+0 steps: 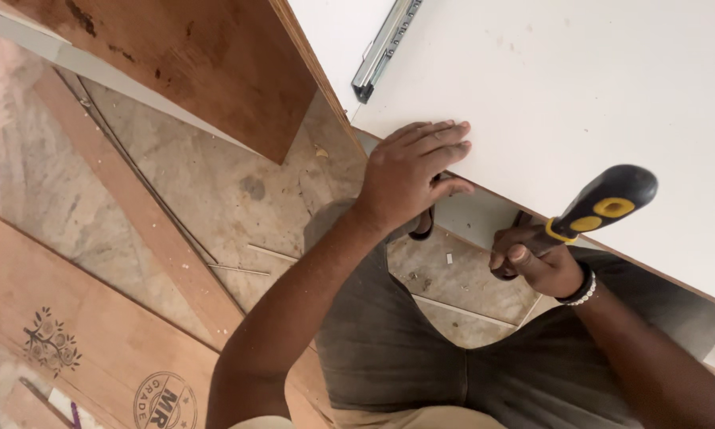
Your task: The person is assembling a wooden cabinet by screwing a metal drawer slide into the side panel using a screwdriver. They then pick up a wooden panel and fit it into the cabinet frame.
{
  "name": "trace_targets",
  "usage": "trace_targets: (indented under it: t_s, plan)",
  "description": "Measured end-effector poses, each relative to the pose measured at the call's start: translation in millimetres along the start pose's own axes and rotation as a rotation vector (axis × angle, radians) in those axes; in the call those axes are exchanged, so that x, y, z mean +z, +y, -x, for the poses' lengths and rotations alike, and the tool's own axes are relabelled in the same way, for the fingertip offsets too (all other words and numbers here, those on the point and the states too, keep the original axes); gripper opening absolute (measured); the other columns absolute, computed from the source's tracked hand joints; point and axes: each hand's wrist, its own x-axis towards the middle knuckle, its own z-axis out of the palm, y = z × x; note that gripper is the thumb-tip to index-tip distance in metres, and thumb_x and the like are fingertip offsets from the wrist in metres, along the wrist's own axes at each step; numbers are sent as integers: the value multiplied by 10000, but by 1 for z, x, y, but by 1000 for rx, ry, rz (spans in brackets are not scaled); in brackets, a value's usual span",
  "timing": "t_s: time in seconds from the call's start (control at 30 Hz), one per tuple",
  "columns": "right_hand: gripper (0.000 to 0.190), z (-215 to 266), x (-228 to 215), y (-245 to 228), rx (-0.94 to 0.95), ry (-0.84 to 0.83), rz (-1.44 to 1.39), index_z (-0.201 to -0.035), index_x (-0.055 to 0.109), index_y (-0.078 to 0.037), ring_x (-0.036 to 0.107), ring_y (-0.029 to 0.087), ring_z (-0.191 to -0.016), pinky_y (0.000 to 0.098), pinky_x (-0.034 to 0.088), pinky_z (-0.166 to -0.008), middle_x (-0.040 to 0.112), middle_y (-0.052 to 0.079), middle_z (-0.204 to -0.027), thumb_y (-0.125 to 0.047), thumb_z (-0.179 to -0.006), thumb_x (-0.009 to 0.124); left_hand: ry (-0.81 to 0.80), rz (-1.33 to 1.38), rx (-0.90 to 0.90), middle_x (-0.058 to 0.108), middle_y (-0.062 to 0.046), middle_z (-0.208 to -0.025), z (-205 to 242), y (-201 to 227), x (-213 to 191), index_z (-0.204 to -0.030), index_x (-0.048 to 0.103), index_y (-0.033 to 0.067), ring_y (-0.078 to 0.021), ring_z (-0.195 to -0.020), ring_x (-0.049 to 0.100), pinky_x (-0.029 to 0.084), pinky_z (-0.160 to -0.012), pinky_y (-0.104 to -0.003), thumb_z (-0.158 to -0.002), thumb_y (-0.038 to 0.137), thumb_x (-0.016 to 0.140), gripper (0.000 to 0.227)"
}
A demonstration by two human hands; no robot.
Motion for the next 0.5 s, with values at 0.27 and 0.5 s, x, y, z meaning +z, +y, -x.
trace_targets:
  t_s: [0.27, 0.5]
  plan:
    - [493, 1, 1, 4, 41, 25, 48, -911, 677, 2, 535, 90, -540, 252, 450, -504, 623, 41, -688, -408, -1086, 467, 71, 116, 28, 687, 48, -1357, 4, -8, 0, -1139, 762, 151, -128, -1321, 620, 489, -1176, -345, -863, 395, 799, 370]
    - [501, 1, 1, 7, 74, 44, 33, -920, 674, -6, 552, 95, -560, 258, 469, -517, 637, 44, -712, -435, -1077, 468, 60, 43, -30, 664, 66, -1395, 9, 11, 15, -1104, 777, 209, -140, -1398, 524, 287, -1256, -418, -885, 448, 782, 324]
